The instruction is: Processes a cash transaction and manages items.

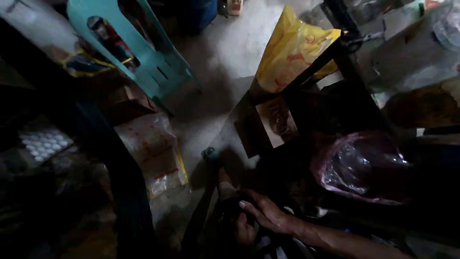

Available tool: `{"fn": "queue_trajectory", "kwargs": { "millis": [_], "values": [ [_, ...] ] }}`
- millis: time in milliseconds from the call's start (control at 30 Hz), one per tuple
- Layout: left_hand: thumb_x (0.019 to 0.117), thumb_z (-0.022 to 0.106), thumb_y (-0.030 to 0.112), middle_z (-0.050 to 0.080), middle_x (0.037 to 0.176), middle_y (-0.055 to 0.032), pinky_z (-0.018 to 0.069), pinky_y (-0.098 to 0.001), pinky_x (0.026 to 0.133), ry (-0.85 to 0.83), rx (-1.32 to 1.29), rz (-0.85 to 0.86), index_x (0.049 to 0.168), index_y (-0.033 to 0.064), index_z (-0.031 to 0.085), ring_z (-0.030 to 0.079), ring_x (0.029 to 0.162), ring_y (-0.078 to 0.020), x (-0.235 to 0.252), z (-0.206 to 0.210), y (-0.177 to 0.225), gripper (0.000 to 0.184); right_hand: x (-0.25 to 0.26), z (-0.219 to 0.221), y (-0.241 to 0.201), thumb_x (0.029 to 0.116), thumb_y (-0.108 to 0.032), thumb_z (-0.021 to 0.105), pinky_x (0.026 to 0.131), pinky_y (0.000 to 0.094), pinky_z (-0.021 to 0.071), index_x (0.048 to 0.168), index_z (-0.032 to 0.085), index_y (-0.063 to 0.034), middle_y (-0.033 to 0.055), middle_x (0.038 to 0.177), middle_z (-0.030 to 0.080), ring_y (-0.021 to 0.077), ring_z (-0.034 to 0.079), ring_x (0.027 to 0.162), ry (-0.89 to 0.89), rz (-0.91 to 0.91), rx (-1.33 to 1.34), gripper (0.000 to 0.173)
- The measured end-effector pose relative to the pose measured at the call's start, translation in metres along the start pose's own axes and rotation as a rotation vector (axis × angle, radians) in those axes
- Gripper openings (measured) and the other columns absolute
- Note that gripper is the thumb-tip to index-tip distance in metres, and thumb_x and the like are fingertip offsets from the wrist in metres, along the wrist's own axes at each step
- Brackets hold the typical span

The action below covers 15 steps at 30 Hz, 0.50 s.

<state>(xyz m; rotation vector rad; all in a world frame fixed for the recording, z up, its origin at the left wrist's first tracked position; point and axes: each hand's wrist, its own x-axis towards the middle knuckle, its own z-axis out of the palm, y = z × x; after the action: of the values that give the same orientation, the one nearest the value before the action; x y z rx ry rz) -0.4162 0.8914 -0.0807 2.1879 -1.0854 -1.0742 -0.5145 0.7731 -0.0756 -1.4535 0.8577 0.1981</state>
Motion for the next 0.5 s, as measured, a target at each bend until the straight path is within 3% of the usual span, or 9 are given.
{"fn": "queue_trajectory", "kwargs": {
  "millis": [67, 167, 267, 300, 367, 433, 500],
  "values": [
    [0.0938, 0.063, 0.008, 0.074, 0.096, -0.0160, 0.0588, -0.0420, 0.086, -0.129, -0.118, -0.048, 0.106, -0.0040, 0.072, 0.073, 0.092, -0.0238, 0.075, -0.039, -0.003, 0.019, 0.050, -0.034, -0.026, 0.1089, -0.038, 0.046, 0.109, 0.0423, 0.0478, 0.142, 0.054, 0.0011, 0.0207, 0.133, 0.062, 0.0265, 0.062, 0.122, 0.015, -0.036, 0.005, 0.052],
    [0.0968, 0.059, 0.006, 0.072, 0.104, -0.0133, 0.0582, -0.0339, 0.083, -0.238, -0.322, -0.064, 0.116, -0.0048, 0.068, 0.070, 0.091, -0.0154, 0.176, -0.089, 0.007, 0.024, 0.105, -0.085, -0.056, 0.1073, -0.029, 0.052, 0.100, 0.0417, 0.0532, 0.135, 0.061, 0.0006, 0.0210, 0.123, 0.066, 0.0289, 0.066, 0.112, 0.113, -0.170, -0.124, 0.042],
    [0.0987, 0.065, 0.016, 0.074, 0.095, -0.0094, 0.0622, -0.0311, 0.074, -0.274, -0.266, -0.119, 0.114, -0.0027, 0.070, 0.072, 0.079, -0.0125, 0.255, -0.134, 0.040, 0.024, 0.143, -0.132, -0.092, 0.1015, -0.015, 0.061, 0.097, 0.0454, 0.0561, 0.144, 0.056, -0.0045, 0.0207, 0.130, 0.065, 0.0324, 0.067, 0.114, 0.153, -0.181, -0.203, 0.044],
    [0.0979, 0.066, 0.016, 0.074, 0.096, -0.0098, 0.0603, -0.0305, 0.076, -0.290, -0.244, -0.125, 0.114, -0.0021, 0.071, 0.071, 0.081, -0.0121, 0.279, -0.144, 0.054, 0.025, 0.156, -0.146, -0.104, 0.0989, -0.011, 0.063, 0.093, 0.0474, 0.0576, 0.143, 0.057, -0.0037, 0.0220, 0.127, 0.065, 0.0342, 0.068, 0.111, 0.193, -0.177, -0.191, 0.045],
    [0.0964, 0.068, 0.016, 0.073, 0.100, -0.0084, 0.0586, -0.0269, 0.080, -0.315, -0.238, -0.126, 0.112, -0.0002, 0.071, 0.070, 0.086, -0.0088, 0.331, -0.156, 0.082, 0.022, 0.187, -0.177, -0.120, 0.0958, -0.009, 0.066, 0.085, 0.0490, 0.0605, 0.139, 0.060, -0.0012, 0.0238, 0.119, 0.067, 0.0358, 0.071, 0.102, 0.306, -0.193, -0.208, 0.044],
    [0.0951, 0.069, 0.013, 0.073, 0.099, -0.0084, 0.0591, -0.0273, 0.081, -0.334, -0.278, -0.103, 0.109, -0.0013, 0.071, 0.070, 0.087, -0.0092, 0.388, -0.159, 0.108, 0.020, 0.221, -0.219, -0.133, 0.0930, -0.007, 0.069, 0.084, 0.0503, 0.0601, 0.135, 0.062, 0.0026, 0.0251, 0.114, 0.069, 0.0372, 0.071, 0.099, 0.387, -0.202, -0.219, 0.044],
    [0.0957, 0.066, 0.011, 0.073, 0.091, -0.0059, 0.0617, -0.0259, 0.074, -0.355, -0.329, -0.044, 0.106, -0.0025, 0.070, 0.071, 0.079, -0.0082, 0.450, -0.157, 0.133, 0.017, 0.260, -0.265, -0.137, 0.0942, -0.013, 0.069, 0.081, 0.0456, 0.0619, 0.128, 0.066, 0.0018, 0.0212, 0.107, 0.071, 0.0331, 0.073, 0.094, 0.494, -0.264, -0.281, 0.037]
  ]
}}
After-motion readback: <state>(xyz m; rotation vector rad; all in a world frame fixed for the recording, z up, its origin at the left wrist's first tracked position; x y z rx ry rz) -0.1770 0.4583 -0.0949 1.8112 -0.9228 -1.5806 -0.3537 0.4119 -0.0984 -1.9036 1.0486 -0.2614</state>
